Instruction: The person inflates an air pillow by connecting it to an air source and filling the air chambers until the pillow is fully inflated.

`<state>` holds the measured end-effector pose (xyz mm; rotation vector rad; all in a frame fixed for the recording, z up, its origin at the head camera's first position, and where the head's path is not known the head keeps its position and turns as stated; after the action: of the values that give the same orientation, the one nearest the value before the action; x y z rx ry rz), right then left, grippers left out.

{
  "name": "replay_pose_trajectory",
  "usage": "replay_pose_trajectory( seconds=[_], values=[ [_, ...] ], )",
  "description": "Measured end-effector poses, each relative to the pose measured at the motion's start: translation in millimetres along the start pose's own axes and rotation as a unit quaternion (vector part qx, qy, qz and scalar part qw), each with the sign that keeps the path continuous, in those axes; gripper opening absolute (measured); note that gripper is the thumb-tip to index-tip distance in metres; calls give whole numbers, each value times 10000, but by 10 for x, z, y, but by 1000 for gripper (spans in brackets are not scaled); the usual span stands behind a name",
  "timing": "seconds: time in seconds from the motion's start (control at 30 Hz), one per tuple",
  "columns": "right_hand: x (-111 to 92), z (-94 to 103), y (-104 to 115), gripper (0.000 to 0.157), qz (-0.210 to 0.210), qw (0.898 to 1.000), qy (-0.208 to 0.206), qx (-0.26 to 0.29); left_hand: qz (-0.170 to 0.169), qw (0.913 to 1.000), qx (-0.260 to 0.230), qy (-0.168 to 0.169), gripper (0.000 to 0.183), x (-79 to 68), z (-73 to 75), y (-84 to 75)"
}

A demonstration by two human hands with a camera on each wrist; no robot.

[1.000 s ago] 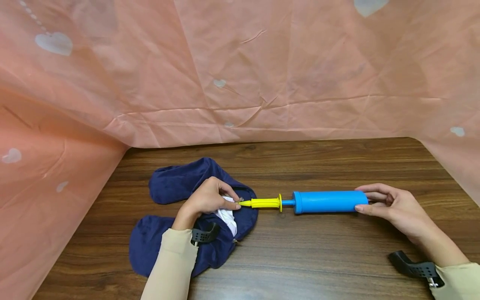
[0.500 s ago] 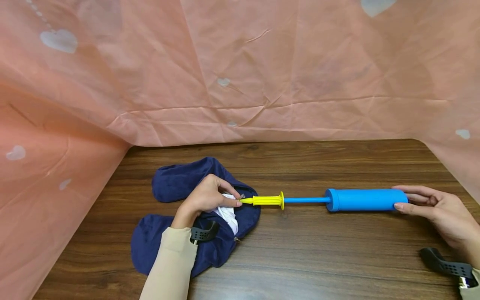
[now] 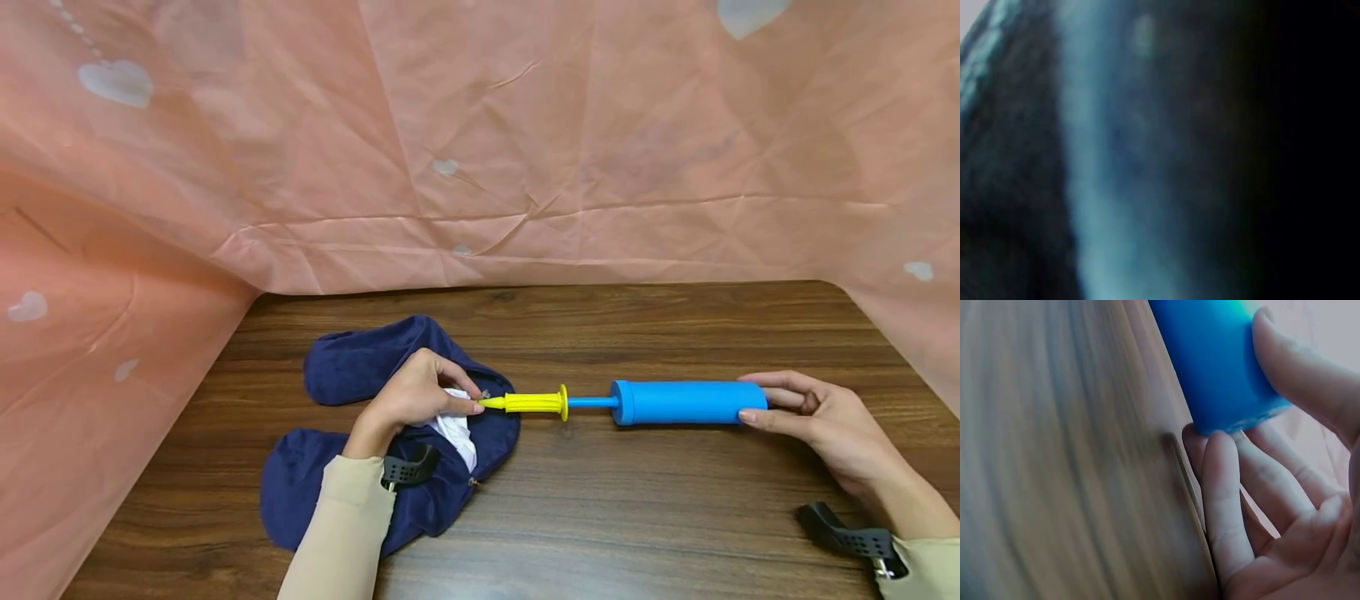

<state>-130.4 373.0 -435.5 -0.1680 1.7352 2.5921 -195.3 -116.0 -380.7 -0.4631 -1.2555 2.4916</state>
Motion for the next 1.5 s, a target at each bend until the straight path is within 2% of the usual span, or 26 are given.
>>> replay_pose_trajectory(
  seconds=[0.37,0.57,0.73,0.9,1.07,1.2,1.3,1.37,1.5],
  values=[
    [19,-345,175,43,130,9998,95,-106,-101,9999,-53,46,8,-6,-30,-28],
    [36,-383,217,44,139,9998,51,-165,-75,9999,98,77,7,-13,-39,-52],
    [50,-244,167,39,151,9999,11,-37,-26,9999,146,43,7,-23,-32,-24],
    [30,25,21,42,202,9978,-159,606,-20,9999,102,80,7,-21,-38,-24],
    [-28,283,-152,45,185,9916,-351,1229,-26,9999,69,84,7,-5,-45,-18],
    [-60,436,-271,51,573,9773,-453,1987,9,9999,65,105,8,-2,-43,-15],
    [-65,499,-326,55,897,9679,-467,2301,52,9999,77,106,8,-5,-35,-16],
    [-61,513,-339,55,934,9689,-492,2238,56,9999,80,89,8,-2,-36,-18],
    [-50,485,-317,53,463,9917,-459,1105,-18,10000,70,53,7,14,-54,-21]
  ],
)
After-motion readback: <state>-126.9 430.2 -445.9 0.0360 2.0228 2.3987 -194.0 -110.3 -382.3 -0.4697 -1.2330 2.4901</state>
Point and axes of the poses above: each hand's wrist, its own x-axis towards the middle knuckle, its own z-axis out of the back of the hand, y = z × x, the point moved 4 cm from there along x, towards the middle knuckle, and after that the axes turned 1 degree about x, right-handed, at the moved point
